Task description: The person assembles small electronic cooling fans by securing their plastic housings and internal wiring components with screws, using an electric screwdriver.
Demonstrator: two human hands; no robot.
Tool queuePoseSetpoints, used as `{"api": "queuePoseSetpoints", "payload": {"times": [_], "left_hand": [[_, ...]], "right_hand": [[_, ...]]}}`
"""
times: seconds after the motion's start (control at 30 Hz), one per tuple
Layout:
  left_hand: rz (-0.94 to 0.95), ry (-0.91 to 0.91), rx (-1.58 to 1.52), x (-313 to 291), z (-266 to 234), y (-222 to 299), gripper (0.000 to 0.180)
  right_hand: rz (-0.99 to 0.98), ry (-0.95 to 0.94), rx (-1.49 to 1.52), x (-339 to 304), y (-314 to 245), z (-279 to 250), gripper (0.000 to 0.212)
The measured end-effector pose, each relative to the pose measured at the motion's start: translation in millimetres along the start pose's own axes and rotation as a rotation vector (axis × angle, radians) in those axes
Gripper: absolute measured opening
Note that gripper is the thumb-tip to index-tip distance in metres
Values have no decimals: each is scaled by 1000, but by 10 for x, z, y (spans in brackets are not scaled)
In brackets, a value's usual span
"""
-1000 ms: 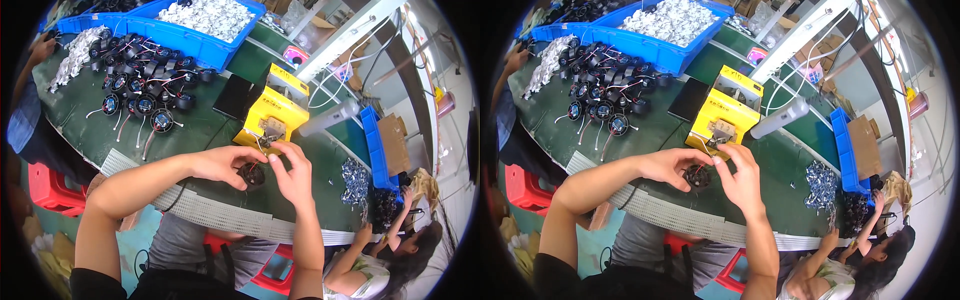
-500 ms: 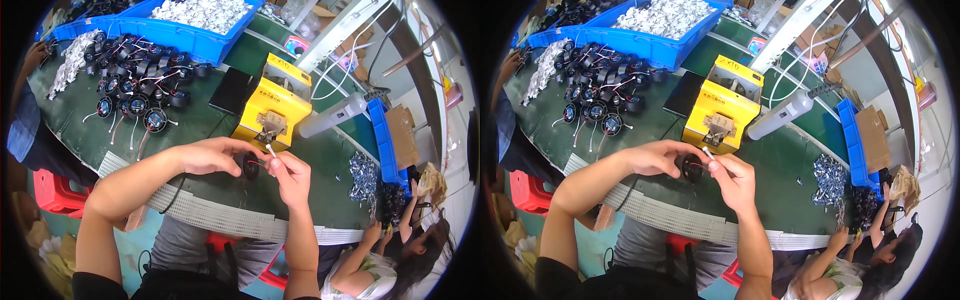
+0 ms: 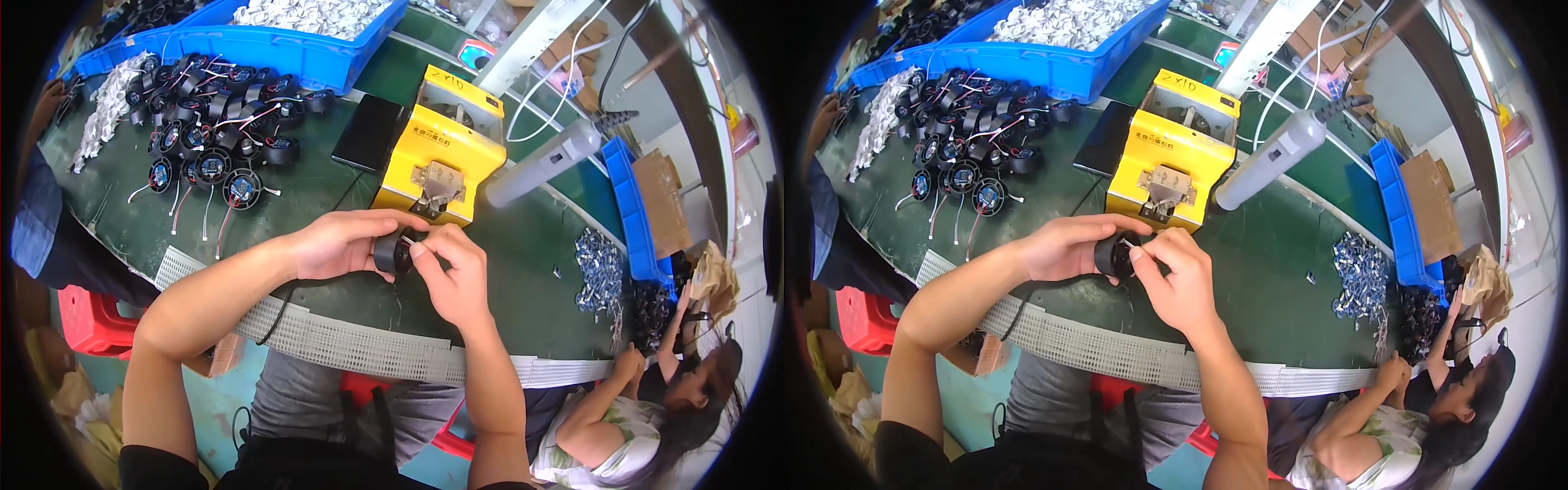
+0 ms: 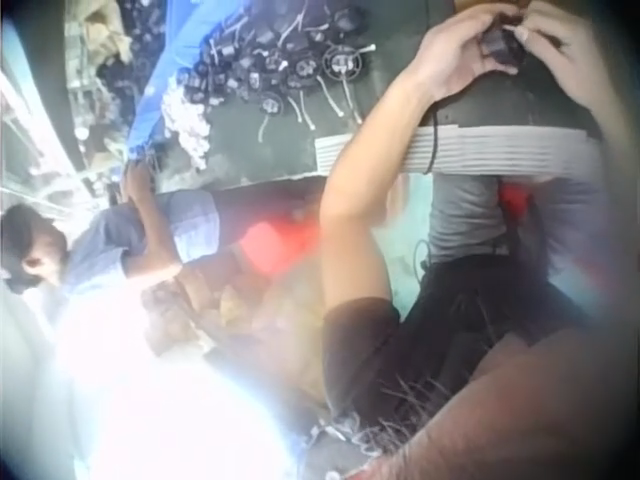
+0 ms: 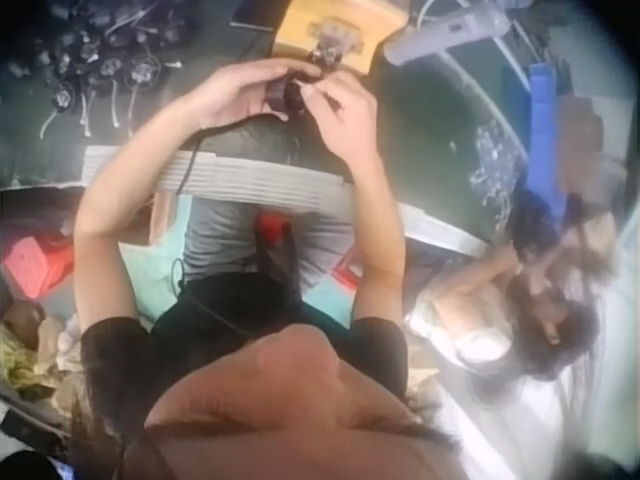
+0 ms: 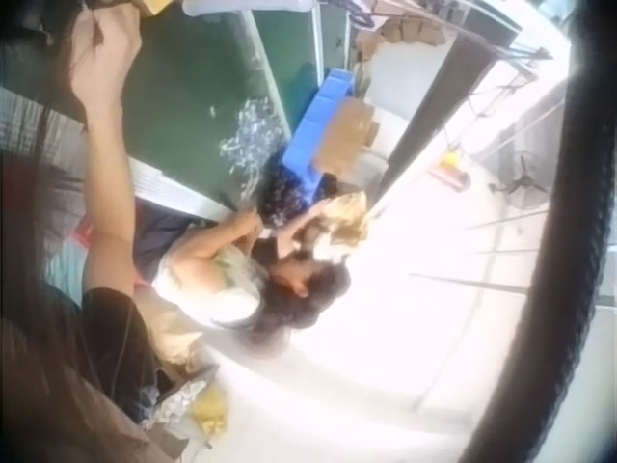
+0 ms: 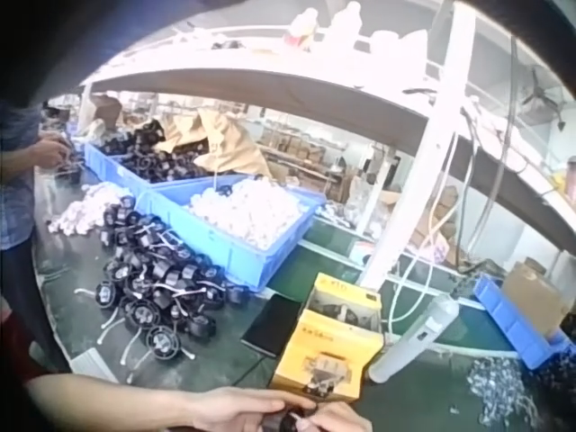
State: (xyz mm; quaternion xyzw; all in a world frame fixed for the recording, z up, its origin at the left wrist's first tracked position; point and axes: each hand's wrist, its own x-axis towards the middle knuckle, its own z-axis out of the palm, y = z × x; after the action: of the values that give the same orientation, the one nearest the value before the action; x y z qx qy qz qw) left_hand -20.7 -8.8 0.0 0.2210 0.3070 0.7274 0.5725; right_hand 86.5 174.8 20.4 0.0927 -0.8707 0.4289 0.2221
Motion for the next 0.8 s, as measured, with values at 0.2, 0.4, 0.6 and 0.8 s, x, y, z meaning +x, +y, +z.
{"api": "queuePoseSetpoints", "payload": {"times": [0.2, 0.4, 0.6, 0.8], "left_hand": [[156, 65, 35, 31, 16, -45, 42], [173, 110, 194, 37, -29, -83, 44], [205, 188, 127, 4, 77, 4, 45], [137, 174, 232, -5, -10, -41, 41]], "right_hand": [[155, 33, 45, -50, 4, 76, 14], [89, 32, -54, -65, -26, 129, 14], [136, 52, 118, -32, -10, 48, 15], [216, 59, 272, -49, 2, 93, 18]]}}
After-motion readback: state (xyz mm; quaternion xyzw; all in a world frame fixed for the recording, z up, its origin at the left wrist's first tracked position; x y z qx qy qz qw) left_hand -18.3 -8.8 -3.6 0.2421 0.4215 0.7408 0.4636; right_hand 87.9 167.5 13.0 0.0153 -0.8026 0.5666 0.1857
